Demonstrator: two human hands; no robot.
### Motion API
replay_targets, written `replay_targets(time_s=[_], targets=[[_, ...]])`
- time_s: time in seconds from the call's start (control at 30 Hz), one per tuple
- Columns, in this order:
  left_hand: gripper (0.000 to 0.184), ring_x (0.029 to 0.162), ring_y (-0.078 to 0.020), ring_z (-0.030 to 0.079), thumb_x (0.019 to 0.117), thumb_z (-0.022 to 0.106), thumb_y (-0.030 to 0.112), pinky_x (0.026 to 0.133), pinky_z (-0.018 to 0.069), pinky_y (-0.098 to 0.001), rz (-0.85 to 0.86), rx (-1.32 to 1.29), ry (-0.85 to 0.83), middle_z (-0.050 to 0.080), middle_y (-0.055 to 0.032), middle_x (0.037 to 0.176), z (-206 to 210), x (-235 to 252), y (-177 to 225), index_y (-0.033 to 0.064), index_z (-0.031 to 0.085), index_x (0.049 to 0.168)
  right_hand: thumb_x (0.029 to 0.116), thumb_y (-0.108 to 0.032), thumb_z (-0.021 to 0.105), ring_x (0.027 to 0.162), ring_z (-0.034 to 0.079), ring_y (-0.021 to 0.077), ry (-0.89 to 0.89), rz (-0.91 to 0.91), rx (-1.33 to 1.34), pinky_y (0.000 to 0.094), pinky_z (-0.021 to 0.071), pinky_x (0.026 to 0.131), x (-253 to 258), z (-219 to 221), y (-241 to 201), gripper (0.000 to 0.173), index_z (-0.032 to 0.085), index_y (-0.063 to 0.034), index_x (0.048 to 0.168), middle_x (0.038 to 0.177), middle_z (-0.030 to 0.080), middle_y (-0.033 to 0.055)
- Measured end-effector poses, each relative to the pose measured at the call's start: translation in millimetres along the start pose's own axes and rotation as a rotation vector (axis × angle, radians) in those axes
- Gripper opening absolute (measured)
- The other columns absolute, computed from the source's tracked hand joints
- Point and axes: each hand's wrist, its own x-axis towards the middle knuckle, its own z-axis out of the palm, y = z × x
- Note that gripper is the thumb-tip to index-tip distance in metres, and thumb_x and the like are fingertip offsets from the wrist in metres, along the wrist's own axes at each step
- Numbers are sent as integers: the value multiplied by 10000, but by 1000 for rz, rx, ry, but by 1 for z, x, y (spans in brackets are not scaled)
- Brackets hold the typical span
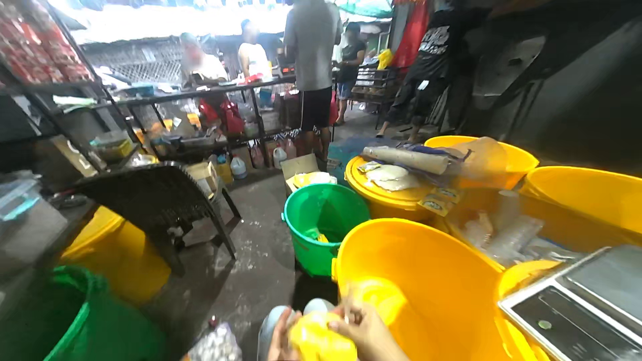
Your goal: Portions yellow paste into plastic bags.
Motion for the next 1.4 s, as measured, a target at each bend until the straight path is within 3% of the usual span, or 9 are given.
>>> replay_targets(time_s=[0.17,0.33,0.5,0.6,0.7,0.83,0.97,1.1,1.4], targets=[[392,935,-105,710,929,653,116,864,605,-324,3,-133,336,713,-23,1036,54,34,16,-11,515,1273,823,-118,794,679,672,6,190,-207,64,178,574,623,19,21,-7,124,709,-98,910,824,745,-54],[172,918,-134,724,987,580,35,886,605,-334,0,-78,317,744,-66,976,47,49,26,-29,635,1138,837,-346,813,981,700,87,-93,-146,28,250,601,851,26,9,-12,755,470,23,1400,1126,707,28],[453,1076,-156,687,1055,475,280,944,580,-356,-145,-92,221,689,-97,1221,24,44,13,-11,499,1401,741,-111,842,841,737,121,-103,8,-59,276,632,744,32,4,1,609,616,34,1287,981,755,64],[481,980,-142,699,1110,345,347,895,590,-344,-170,33,395,713,-107,1071,18,53,3,-32,596,1267,760,-121,842,751,723,94,-166,60,-154,267,624,693,46,3,9,462,685,8,1175,870,751,28],[576,1128,-203,653,1114,278,412,988,541,-399,-239,140,413,663,-168,1236,-5,61,-20,-30,543,1370,833,-201,818,791,696,92,-361,119,-376,304,598,751,93,1,12,392,703,-15,1159,915,736,44],[677,1479,-291,378,1057,488,371,1214,316,-466,-210,462,364,384,-209,1593,-37,43,-49,12,277,1591,1023,-260,630,930,693,272,-376,233,-676,486,567,873,200,-21,34,331,693,16,1196,1053,711,197],[494,1483,-335,365,979,651,340,1223,303,-491,-197,918,488,470,-182,1541,-58,-10,-76,99,607,1409,1079,-290,498,1160,631,463,-314,290,-1133,648,472,1008,297,-50,81,413,665,59,1221,1220,660,308],[345,1496,-383,327,970,652,235,1241,266,-481,-259,987,649,458,-226,1537,-75,-82,-93,107,706,1286,1053,-285,547,1322,530,492,-172,400,-1377,664,399,1089,320,-68,136,457,621,105,1280,1355,581,350],[810,1468,-501,289,834,802,207,1178,278,-628,-1032,1111,1090,330,-322,1566,-146,-224,-46,29,418,1524,1078,-279,538,1304,543,485,-283,280,-1140,664,373,1093,304,-26,136,412,637,42,1319,1350,591,342]])
